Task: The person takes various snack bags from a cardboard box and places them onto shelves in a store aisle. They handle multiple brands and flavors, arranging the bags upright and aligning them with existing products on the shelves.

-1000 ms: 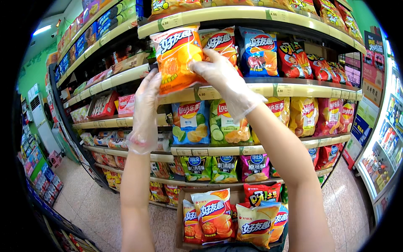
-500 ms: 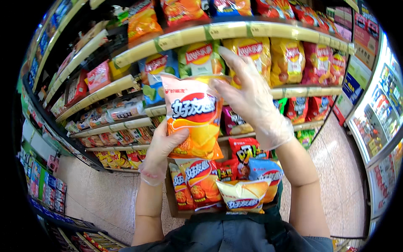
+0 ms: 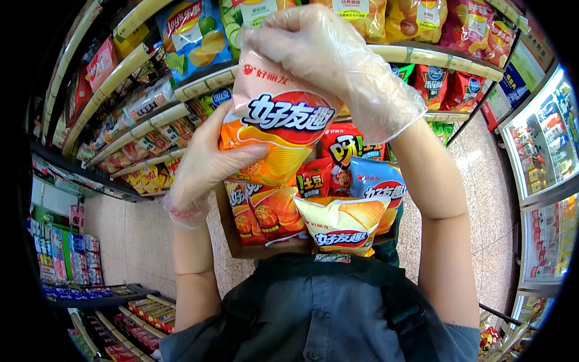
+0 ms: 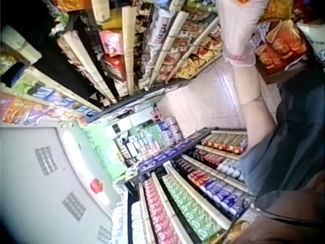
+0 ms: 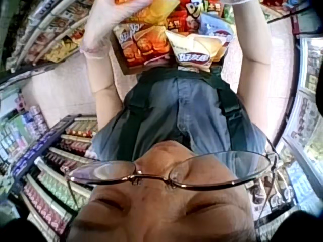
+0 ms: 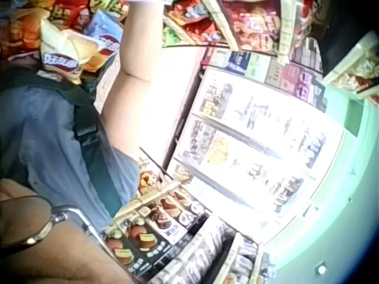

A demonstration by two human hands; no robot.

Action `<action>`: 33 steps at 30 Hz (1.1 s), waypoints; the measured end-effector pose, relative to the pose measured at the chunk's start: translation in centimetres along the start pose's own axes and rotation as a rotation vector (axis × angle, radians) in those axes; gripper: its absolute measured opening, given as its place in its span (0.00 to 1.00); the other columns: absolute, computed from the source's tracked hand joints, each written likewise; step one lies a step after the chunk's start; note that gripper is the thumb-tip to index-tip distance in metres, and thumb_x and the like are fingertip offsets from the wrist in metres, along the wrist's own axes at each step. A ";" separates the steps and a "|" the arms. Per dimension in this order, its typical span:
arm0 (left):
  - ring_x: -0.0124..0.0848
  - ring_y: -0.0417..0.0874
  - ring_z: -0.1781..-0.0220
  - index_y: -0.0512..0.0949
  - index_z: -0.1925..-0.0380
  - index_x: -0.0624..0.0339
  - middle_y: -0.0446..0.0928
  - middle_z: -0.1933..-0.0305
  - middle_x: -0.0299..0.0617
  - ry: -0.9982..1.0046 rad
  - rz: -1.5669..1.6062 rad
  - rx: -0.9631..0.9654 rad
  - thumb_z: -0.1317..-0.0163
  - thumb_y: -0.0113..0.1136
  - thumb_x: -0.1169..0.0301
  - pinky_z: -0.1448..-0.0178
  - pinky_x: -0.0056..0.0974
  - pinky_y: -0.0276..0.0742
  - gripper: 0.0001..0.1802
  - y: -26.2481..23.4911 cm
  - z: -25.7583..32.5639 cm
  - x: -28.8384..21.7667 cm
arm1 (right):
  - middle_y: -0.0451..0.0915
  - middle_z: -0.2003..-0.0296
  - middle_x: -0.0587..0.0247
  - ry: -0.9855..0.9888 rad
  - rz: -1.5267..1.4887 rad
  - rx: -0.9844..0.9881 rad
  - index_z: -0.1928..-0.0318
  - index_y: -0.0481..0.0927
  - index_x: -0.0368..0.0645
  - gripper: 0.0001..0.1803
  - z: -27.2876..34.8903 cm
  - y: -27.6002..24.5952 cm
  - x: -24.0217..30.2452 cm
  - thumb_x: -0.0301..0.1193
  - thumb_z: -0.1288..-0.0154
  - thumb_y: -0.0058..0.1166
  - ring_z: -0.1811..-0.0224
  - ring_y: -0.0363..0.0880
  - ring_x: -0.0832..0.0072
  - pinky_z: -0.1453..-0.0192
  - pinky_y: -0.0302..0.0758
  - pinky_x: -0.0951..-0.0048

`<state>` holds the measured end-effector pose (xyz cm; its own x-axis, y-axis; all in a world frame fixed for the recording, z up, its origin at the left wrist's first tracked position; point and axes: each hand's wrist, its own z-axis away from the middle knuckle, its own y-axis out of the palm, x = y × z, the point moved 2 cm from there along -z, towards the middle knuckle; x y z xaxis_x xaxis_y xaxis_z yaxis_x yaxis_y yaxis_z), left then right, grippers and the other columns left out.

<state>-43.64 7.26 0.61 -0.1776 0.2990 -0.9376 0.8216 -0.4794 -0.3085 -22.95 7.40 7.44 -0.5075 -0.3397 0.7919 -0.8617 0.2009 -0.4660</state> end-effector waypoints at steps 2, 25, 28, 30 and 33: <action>0.29 0.79 0.47 0.66 0.37 0.66 0.79 0.47 0.45 -0.028 -0.004 -0.025 0.49 0.76 0.64 0.41 0.36 0.74 0.42 0.0 0.2 -0.1 | 0.79 0.73 0.74 0.000 -0.126 -0.023 0.62 0.83 0.37 0.16 -0.1 0.8 0.2 0.40 0.33 0.57 0.71 0.74 0.89 0.67 0.73 0.82; 0.27 0.80 0.49 0.70 0.42 0.64 0.79 0.48 0.41 0.014 0.371 -0.345 0.49 0.73 0.76 0.43 0.34 0.76 0.34 -2.8 4.6 4.7 | 0.84 0.64 0.62 -0.209 0.099 0.065 0.54 0.84 0.40 0.19 -1.0 4.1 0.5 0.43 0.34 0.58 0.63 0.79 0.79 0.56 0.77 0.74; 0.28 0.80 0.47 0.70 0.40 0.64 0.79 0.46 0.40 -0.069 0.542 -0.478 0.49 0.73 0.75 0.41 0.35 0.75 0.35 -2.6 6.4 5.9 | 0.82 0.56 0.65 -0.118 -0.199 0.317 0.48 0.82 0.40 0.21 -0.5 5.2 -1.5 0.42 0.34 0.57 0.54 0.77 0.80 0.47 0.73 0.75; 0.29 0.79 0.45 0.68 0.38 0.63 0.78 0.45 0.40 -0.101 0.579 -0.481 0.48 0.72 0.75 0.38 0.36 0.73 0.36 -2.1 7.4 6.4 | 0.84 0.64 0.63 -0.127 -0.414 0.287 0.55 0.83 0.36 0.19 0.7 7.7 -1.8 0.40 0.34 0.59 0.59 0.80 0.79 0.50 0.76 0.75; 0.28 0.79 0.45 0.69 0.38 0.64 0.78 0.45 0.40 -0.112 0.566 -0.498 0.46 0.69 0.77 0.39 0.36 0.73 0.34 -1.7 9.0 7.3 | 0.84 0.70 0.62 0.109 -0.306 0.296 0.59 0.84 0.35 0.14 1.0 9.5 -1.6 0.35 0.32 0.56 0.65 0.80 0.81 0.59 0.77 0.74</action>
<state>-51.18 2.80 -7.12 0.3117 0.0200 -0.9500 0.9462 -0.0979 0.3084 -30.33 8.95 1.30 -0.2392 -0.2405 0.9407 -0.9435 -0.1715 -0.2837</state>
